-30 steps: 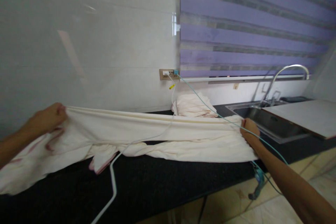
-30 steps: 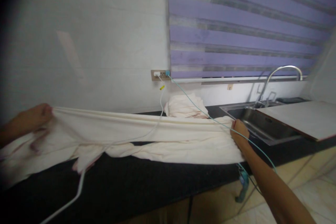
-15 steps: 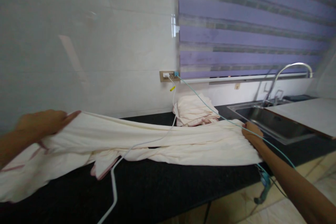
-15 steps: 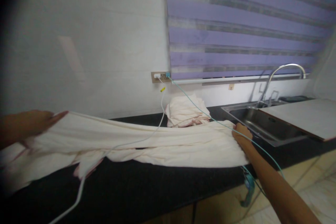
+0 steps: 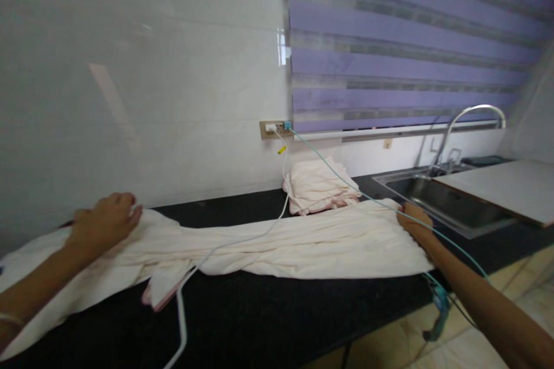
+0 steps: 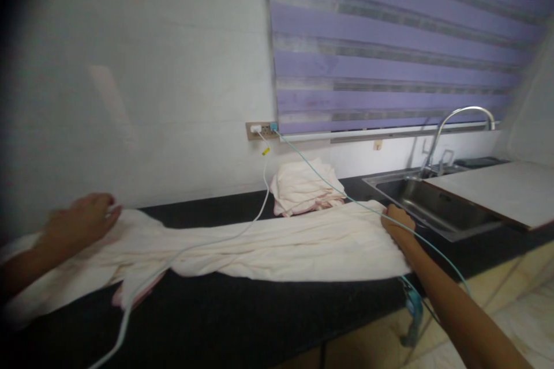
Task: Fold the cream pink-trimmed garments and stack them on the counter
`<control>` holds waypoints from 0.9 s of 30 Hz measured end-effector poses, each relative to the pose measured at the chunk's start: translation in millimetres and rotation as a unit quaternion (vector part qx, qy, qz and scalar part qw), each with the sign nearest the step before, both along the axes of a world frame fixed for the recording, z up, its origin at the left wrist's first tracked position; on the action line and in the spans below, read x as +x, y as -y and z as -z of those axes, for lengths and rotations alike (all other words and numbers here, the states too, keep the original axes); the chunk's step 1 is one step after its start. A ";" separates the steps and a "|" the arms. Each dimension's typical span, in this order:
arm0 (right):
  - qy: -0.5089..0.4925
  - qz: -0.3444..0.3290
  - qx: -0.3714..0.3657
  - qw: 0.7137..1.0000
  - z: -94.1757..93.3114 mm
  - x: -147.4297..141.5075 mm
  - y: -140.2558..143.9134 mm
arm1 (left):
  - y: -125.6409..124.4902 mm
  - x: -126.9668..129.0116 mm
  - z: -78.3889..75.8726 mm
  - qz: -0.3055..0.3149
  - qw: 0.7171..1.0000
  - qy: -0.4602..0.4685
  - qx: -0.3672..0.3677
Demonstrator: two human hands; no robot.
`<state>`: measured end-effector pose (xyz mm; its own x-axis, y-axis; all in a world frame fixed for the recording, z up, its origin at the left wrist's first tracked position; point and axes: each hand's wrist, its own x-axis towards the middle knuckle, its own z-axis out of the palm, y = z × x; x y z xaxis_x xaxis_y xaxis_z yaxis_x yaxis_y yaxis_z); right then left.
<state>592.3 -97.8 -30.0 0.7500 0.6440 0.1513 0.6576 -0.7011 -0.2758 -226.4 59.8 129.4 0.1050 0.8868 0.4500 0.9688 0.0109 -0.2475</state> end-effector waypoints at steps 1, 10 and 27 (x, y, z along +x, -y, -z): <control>0.004 0.003 0.001 1.000 -0.1 -0.9 -0.1 | 8.1 13.3 4.2 0.033 0.999 -0.008 0.008; 0.026 0.015 0.012 0.999 -0.7 -10.5 -2.5 | 113.8 126.7 70.9 0.286 0.940 0.074 -0.168; 0.065 -0.435 0.169 0.882 -31.2 -136.3 64.9 | 104.8 106.1 145.3 0.345 0.925 0.136 -0.082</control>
<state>456.0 -162.7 1.1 -0.0435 0.8689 0.4931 0.9480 0.1916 -0.2541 -120.3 -45.0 -16.0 0.5736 0.7103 0.4079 0.7581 -0.6490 0.0641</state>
